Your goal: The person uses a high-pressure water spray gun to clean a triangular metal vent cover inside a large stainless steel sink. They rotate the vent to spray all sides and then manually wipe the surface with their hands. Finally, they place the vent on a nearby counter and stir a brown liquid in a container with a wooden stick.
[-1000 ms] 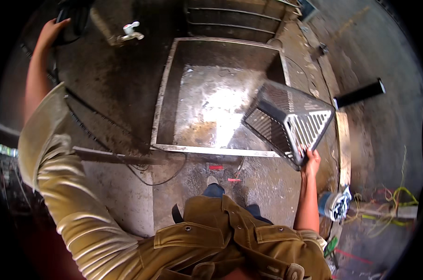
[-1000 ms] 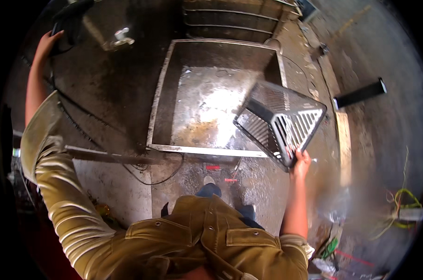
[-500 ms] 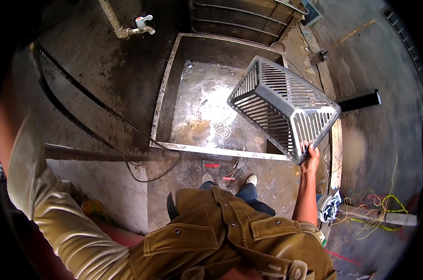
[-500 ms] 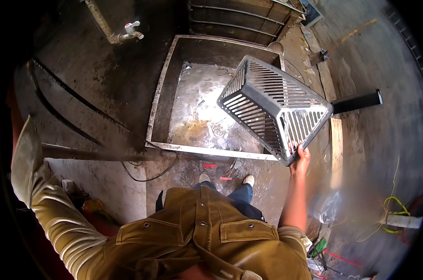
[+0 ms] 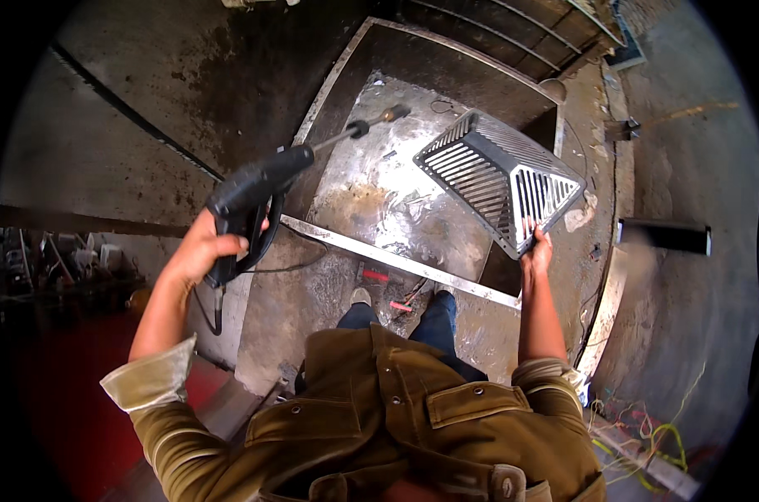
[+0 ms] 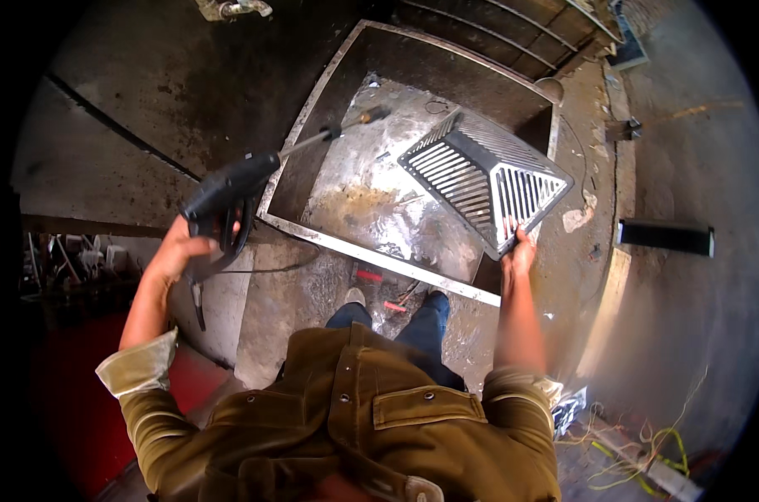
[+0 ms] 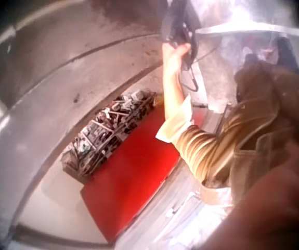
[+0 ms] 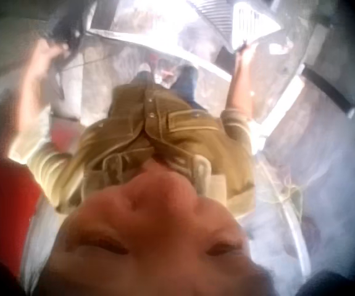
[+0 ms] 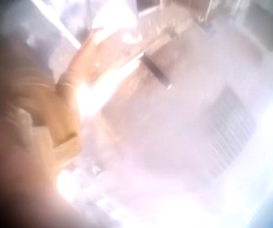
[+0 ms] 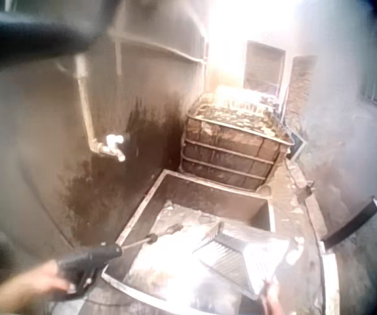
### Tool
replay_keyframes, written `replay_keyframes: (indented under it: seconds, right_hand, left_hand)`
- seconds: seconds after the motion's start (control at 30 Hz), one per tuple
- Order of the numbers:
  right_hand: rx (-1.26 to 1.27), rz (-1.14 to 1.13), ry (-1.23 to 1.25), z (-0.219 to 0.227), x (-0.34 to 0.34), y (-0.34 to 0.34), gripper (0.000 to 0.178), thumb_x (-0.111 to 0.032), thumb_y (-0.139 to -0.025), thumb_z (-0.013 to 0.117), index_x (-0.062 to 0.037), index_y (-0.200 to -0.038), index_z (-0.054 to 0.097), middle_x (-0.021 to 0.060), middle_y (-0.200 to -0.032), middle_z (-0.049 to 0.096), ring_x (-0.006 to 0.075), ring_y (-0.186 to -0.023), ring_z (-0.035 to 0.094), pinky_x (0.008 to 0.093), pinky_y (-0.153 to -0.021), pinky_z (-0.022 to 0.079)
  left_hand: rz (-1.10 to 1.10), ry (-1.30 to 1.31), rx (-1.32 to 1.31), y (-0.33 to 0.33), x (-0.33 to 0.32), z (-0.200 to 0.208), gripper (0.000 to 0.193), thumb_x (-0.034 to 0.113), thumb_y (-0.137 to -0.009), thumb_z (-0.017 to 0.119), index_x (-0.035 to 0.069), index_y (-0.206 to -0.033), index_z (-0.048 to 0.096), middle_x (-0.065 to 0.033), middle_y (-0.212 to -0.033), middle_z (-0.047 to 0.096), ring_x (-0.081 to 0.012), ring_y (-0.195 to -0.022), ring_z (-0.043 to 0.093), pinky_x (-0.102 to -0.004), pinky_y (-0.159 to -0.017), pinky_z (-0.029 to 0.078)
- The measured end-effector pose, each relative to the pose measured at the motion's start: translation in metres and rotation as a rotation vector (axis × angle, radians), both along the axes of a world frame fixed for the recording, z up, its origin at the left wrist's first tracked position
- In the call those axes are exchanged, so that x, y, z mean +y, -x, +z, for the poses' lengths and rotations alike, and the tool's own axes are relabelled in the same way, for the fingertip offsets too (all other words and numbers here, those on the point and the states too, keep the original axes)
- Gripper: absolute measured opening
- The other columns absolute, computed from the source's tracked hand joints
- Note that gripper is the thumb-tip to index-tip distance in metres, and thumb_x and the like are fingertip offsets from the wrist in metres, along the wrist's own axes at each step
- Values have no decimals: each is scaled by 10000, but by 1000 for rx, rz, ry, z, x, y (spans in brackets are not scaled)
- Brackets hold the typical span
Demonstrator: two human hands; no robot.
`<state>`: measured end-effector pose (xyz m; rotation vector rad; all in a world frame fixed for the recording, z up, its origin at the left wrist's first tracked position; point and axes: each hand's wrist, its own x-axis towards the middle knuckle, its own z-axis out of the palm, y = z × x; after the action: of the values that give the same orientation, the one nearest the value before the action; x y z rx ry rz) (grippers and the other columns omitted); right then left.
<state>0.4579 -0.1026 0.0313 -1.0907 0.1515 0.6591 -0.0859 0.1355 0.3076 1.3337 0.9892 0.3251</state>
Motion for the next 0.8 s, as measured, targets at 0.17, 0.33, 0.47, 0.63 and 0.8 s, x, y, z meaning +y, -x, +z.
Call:
replay_keyframes:
  seconds: [0.17, 0.33, 0.47, 0.63, 0.8]
  right_hand:
    - [60, 122, 43, -113, 67, -25, 240, 23, -954, 396, 79, -1183, 443, 178, -1138, 520, 319, -1080, 583, 471, -943, 525]
    - [192, 206, 87, -191, 111, -27, 257, 17, -957, 393, 43, -1203, 464, 155, -1099, 557, 284, -996, 619, 428, -877, 558]
    - [176, 401, 129, -218, 135, -53, 253, -4, -957, 434, 26, -1209, 443, 152, -1087, 575, 317, -1012, 622, 427, -877, 557]
    - [118, 465, 228, -237, 153, -68, 225, -54, -963, 472, 51, -1161, 455, 165, -1105, 563, 305, -1030, 614, 418, -895, 546]
    - [87, 510, 195, -272, 186, -55, 301, -85, -963, 494, 67, -1216, 434, 181, -1126, 567, 310, -1067, 591, 409, -949, 512]
  left_hand:
    - [181, 131, 170, -40, -51, -74, 506, -43, -654, 570, 0, -1158, 563, -57, -1019, 644, -149, -943, 593, -278, -853, 454]
    - [383, 237, 168, -89, -99, -116, 546, -87, -646, 555, 0, -1184, 530, -66, -1024, 612, -165, -885, 600, -302, -808, 474]
    - [447, 230, 187, -109, -113, -122, 602, -88, -611, 544, -8, -1207, 515, -86, -1039, 608, -184, -863, 608, -316, -779, 488]
    - [490, 277, 159, -96, -101, -128, 638, -142, -632, 524, 23, -1248, 511, -75, -1158, 596, -174, -981, 605, -307, -876, 466]
    - [433, 275, 166, -79, -74, -154, 666, -141, -620, 520, 25, -1265, 501, -58, -1194, 576, -167, -1061, 575, -314, -932, 433]
